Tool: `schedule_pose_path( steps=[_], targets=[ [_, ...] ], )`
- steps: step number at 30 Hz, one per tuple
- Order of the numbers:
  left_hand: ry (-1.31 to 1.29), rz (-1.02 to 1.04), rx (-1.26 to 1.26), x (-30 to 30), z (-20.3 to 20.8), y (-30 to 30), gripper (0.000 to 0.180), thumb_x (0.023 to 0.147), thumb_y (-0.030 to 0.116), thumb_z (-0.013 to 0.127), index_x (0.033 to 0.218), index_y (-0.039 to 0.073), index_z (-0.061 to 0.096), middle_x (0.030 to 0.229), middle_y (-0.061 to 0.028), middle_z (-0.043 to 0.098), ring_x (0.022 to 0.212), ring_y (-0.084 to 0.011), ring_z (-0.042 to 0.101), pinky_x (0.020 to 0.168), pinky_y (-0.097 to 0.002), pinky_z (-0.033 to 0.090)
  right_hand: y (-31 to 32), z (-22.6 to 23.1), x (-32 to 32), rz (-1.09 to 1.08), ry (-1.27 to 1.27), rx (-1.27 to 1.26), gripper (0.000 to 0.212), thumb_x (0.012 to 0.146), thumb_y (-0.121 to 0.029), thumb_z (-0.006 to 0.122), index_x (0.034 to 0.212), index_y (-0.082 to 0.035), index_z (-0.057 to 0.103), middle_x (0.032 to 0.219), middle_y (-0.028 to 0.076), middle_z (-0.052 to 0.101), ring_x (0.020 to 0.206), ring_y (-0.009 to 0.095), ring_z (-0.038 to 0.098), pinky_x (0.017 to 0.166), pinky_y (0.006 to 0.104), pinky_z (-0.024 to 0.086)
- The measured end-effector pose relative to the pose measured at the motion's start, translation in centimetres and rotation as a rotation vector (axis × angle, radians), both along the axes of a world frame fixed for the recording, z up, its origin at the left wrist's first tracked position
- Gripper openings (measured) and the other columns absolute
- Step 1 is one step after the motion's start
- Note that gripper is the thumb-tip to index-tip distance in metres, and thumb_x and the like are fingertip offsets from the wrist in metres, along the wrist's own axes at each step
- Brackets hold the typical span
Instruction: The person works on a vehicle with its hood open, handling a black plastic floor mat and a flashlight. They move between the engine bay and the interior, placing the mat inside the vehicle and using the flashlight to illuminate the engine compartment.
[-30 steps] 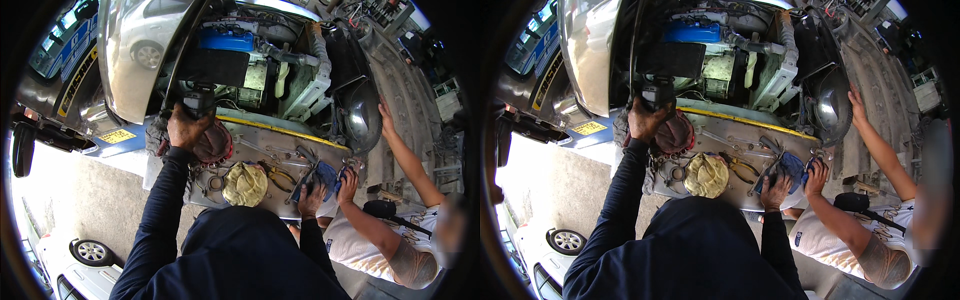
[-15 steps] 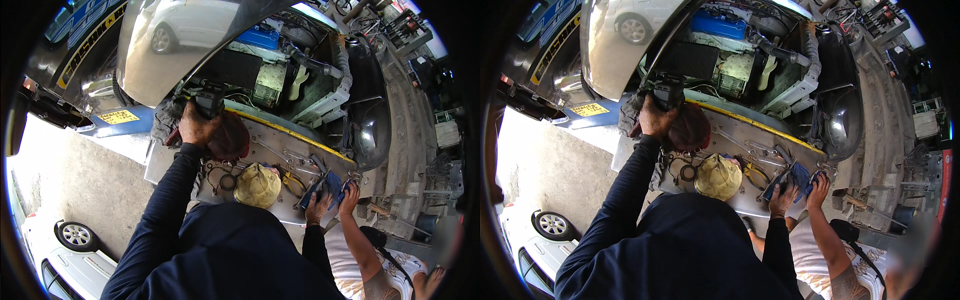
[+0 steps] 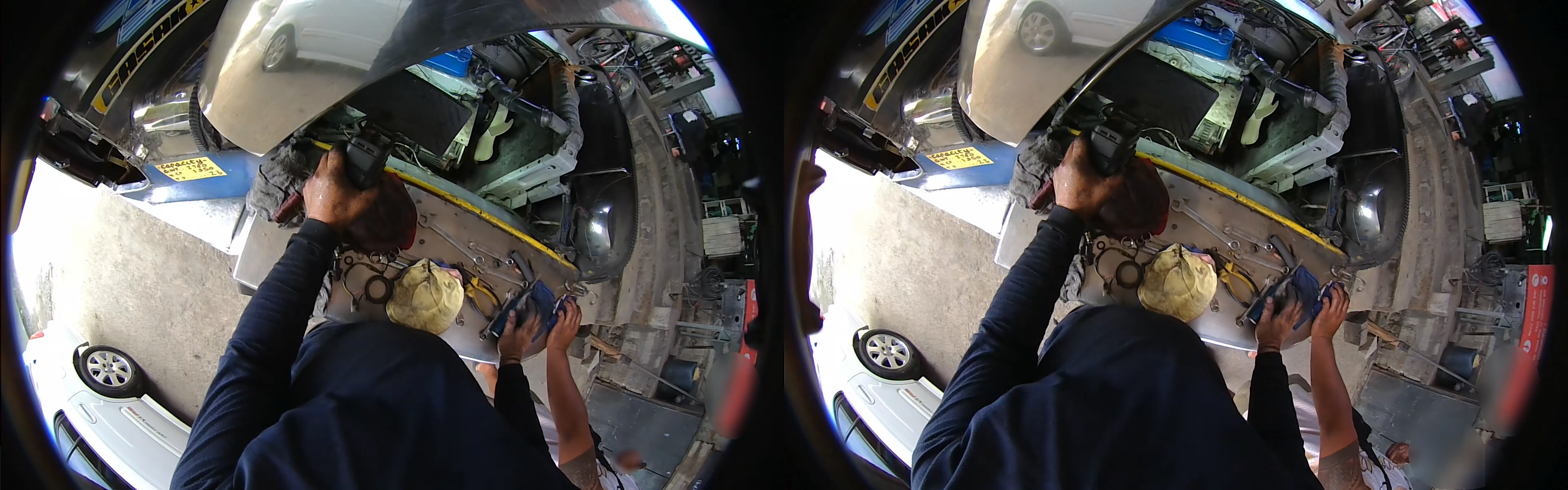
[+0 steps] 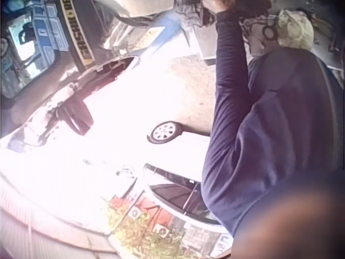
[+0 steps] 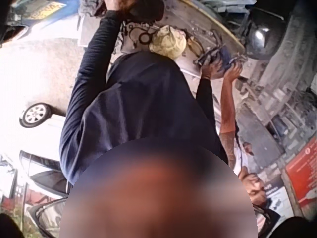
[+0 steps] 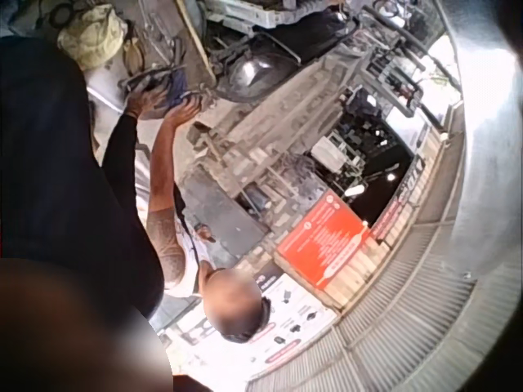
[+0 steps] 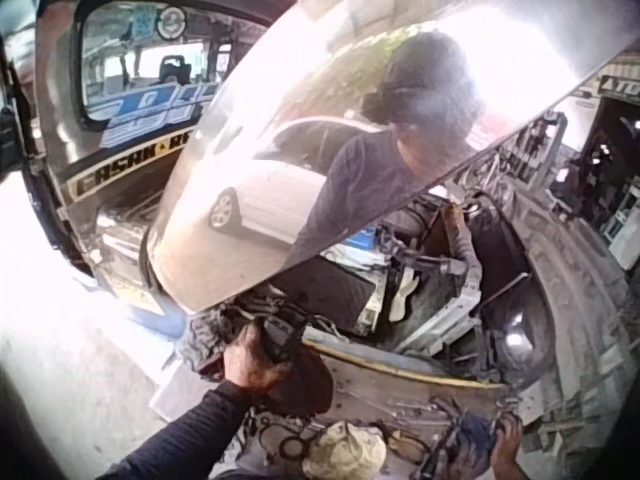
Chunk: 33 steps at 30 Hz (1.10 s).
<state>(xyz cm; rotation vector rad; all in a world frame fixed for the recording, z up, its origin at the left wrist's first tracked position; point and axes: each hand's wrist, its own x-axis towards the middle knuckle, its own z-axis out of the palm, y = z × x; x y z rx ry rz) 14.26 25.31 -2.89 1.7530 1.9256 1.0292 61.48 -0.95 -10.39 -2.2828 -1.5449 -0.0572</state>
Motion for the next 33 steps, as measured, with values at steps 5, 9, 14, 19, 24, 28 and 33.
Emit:
schedule_pose_path(
  steps=[5, 9, 14, 19, 24, 28, 33],
  targets=[
    [0.123, -0.1, -0.046, 0.5, 1.9, 0.7, 0.085, 0.071, 0.049, 0.088, 0.136, 0.004, 0.058, 0.121, -0.0241, 0.07, 0.106, -0.0467, 0.073, 0.09, -0.0554, 0.06, -0.2, -0.8, 0.5, 0.005, -0.015, 0.031, 0.069, 0.105, -0.044, 0.064, 0.153, 0.002, 0.049, 0.158, 0.033, 0.046, 0.147, 0.052, 0.039, 0.126, 0.0563, 0.027],
    [0.192, -0.154, -0.111, 1.0, 2.9, 1.4, 0.085, 0.072, 0.054, 0.088, 0.137, 0.007, 0.058, 0.121, -0.0241, 0.071, 0.106, -0.0456, 0.074, 0.09, -0.0551, 0.06, -0.1, -0.9, 0.6, -0.056, -0.035, -0.04, 0.07, 0.105, -0.046, 0.065, 0.153, 0.003, 0.05, 0.158, 0.032, 0.047, 0.148, 0.051, 0.04, 0.126, 0.0565, 0.027],
    [0.211, -0.177, -0.128, 0.8, 3.3, 2.0, 0.086, 0.072, 0.054, 0.088, 0.14, 0.01, 0.057, 0.123, -0.0243, 0.071, 0.108, -0.0455, 0.073, 0.093, -0.0549, 0.059, 0.2, -0.8, 0.0, -0.019, -0.046, 0.075, 0.064, 0.102, -0.044, 0.067, 0.15, -0.004, 0.055, 0.151, 0.023, 0.056, 0.143, 0.047, 0.046, 0.124, 0.0572, 0.029],
    [0.264, -0.266, -0.09, 0.5, 3.1, 2.6, 0.091, 0.071, 0.05, 0.09, 0.146, 0.011, 0.056, 0.128, -0.0234, 0.071, 0.114, -0.0443, 0.072, 0.097, -0.0533, 0.058, 0.6, -0.2, -0.5, -0.017, -0.029, 0.075, 0.064, 0.101, -0.047, 0.067, 0.147, -0.004, 0.057, 0.147, 0.023, 0.056, 0.138, 0.048, 0.048, 0.121, 0.0578, 0.031],
    [0.292, -0.29, -0.065, 0.5, 2.9, 2.9, 0.088, 0.072, 0.047, 0.089, 0.146, 0.011, 0.057, 0.13, -0.0217, 0.071, 0.116, -0.0431, 0.071, 0.097, -0.0522, 0.058, 0.9, 0.6, -1.0, 0.029, -0.003, 0.111, 0.063, 0.101, -0.047, 0.066, 0.146, -0.005, 0.058, 0.144, 0.023, 0.056, 0.135, 0.049, 0.048, 0.119, 0.0575, 0.033],
    [0.272, -0.237, -0.077, 1.0, 3.2, 2.8, 0.084, 0.07, 0.048, 0.09, 0.139, 0.011, 0.058, 0.124, -0.0199, 0.072, 0.114, -0.0421, 0.072, 0.095, -0.0538, 0.059, 1.0, 1.0, -1.3, 0.055, 0.03, 0.12, 0.062, 0.101, -0.046, 0.066, 0.146, -0.004, 0.058, 0.145, 0.023, 0.056, 0.136, 0.049, 0.048, 0.12, 0.0572, 0.032],
    [0.298, -0.143, -0.129, 2.1, 4.0, 2.0, 0.087, 0.071, 0.05, 0.089, 0.14, 0.009, 0.056, 0.122, -0.0219, 0.071, 0.11, -0.0435, 0.073, 0.093, -0.0541, 0.06, 0.9, 0.8, -1.3, 0.012, 0.003, 0.061, 0.064, 0.1, -0.045, 0.067, 0.147, -0.003, 0.056, 0.147, 0.024, 0.055, 0.139, 0.049, 0.046, 0.122, 0.0572, 0.03]
  ],
)
